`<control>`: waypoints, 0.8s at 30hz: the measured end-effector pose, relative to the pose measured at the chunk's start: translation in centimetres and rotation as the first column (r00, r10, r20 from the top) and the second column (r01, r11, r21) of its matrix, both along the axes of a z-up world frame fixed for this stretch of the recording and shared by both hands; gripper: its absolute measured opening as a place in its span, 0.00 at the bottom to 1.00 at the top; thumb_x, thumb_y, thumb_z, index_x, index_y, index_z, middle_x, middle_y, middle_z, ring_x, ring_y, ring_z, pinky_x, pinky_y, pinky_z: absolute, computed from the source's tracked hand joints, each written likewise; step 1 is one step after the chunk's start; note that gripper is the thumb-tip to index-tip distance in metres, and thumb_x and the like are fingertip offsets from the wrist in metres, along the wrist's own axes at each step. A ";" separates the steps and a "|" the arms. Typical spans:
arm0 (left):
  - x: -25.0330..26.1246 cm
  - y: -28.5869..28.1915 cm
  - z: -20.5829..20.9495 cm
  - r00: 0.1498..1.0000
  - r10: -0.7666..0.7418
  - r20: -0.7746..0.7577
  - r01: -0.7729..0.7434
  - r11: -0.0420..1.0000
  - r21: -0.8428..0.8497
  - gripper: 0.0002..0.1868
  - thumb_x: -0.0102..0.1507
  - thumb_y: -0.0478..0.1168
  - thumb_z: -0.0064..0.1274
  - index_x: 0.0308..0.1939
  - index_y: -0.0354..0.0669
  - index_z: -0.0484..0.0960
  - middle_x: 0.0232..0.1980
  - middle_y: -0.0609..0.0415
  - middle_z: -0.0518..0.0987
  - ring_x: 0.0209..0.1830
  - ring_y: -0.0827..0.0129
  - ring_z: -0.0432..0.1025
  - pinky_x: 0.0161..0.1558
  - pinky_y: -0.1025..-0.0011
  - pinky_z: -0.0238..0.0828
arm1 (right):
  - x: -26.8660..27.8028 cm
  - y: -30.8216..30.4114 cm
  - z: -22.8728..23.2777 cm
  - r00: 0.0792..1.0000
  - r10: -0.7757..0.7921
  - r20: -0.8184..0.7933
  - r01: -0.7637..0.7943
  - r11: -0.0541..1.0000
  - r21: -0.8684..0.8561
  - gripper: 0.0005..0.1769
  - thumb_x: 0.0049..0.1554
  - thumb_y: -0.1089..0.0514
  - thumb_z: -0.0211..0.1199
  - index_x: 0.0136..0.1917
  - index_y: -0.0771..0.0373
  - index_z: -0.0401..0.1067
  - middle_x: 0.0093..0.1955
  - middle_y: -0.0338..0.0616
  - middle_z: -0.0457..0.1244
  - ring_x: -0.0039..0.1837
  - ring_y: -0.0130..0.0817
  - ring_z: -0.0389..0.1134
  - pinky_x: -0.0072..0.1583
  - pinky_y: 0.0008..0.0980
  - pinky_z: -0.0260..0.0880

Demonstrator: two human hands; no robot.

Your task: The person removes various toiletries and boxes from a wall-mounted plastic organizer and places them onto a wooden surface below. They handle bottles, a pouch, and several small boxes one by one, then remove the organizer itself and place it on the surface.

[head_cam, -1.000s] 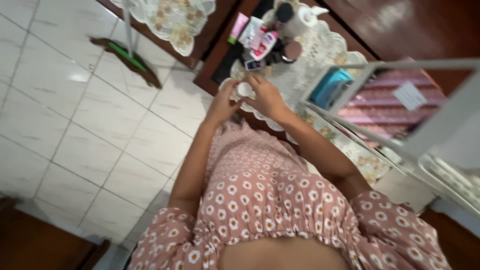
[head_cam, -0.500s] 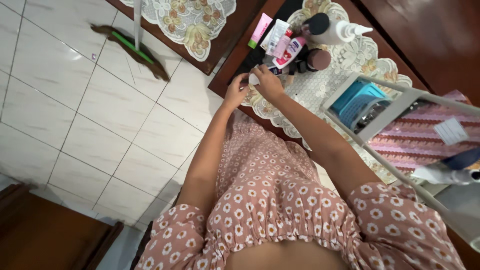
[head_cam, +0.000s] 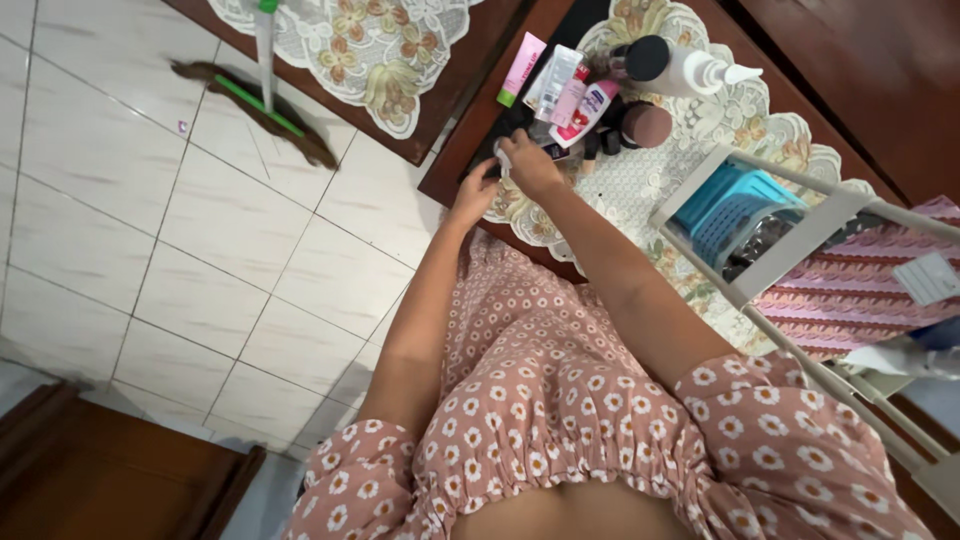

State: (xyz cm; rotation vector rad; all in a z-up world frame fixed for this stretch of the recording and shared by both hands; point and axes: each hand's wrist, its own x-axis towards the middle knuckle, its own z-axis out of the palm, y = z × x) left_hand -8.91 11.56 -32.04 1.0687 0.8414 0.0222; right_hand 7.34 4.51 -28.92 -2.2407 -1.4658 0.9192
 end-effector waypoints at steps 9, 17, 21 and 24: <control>0.9 0.5 1.4 0.999 -0.047 -0.021 0.050 0.986 0.157 0.30 0.63 0.30 0.52 0.71 0.37 0.68 0.51 0.48 0.83 0.48 0.67 0.79 0.52 0.69 0.75 | -0.5 -0.1 1.2 0.998 -0.060 0.011 0.060 0.998 0.024 0.20 0.58 0.60 0.61 0.64 0.58 0.68 0.57 0.55 0.60 0.57 0.56 0.68 0.54 0.49 0.71; -0.1 0.9 4.8 0.998 -0.035 0.056 0.020 0.968 0.252 0.27 0.66 0.30 0.52 0.69 0.33 0.69 0.66 0.43 0.76 0.58 0.65 0.76 0.59 0.69 0.73 | -0.6 -2.8 8.5 0.987 -0.151 -0.061 0.159 0.978 0.138 0.24 0.50 0.62 0.67 0.60 0.60 0.69 0.59 0.51 0.61 0.57 0.54 0.69 0.54 0.48 0.71; 0.0 0.7 8.3 0.987 -0.046 0.155 0.012 0.977 0.215 0.25 0.66 0.28 0.51 0.67 0.34 0.69 0.65 0.47 0.76 0.56 0.70 0.76 0.57 0.74 0.74 | -0.6 -5.9 15.5 0.969 -0.232 -0.091 0.248 0.925 0.289 0.18 0.53 0.61 0.69 0.56 0.62 0.71 0.54 0.50 0.63 0.54 0.53 0.68 0.54 0.47 0.71; 2.0 -0.1 14.1 0.963 -0.033 0.267 -0.028 0.975 0.221 0.19 0.67 0.26 0.52 0.62 0.34 0.74 0.56 0.52 0.78 0.50 0.75 0.74 0.54 0.76 0.73 | -0.5 -8.3 21.4 0.934 -0.314 -0.169 0.355 0.867 0.351 0.16 0.55 0.60 0.69 0.55 0.63 0.72 0.52 0.50 0.64 0.51 0.49 0.69 0.52 0.44 0.71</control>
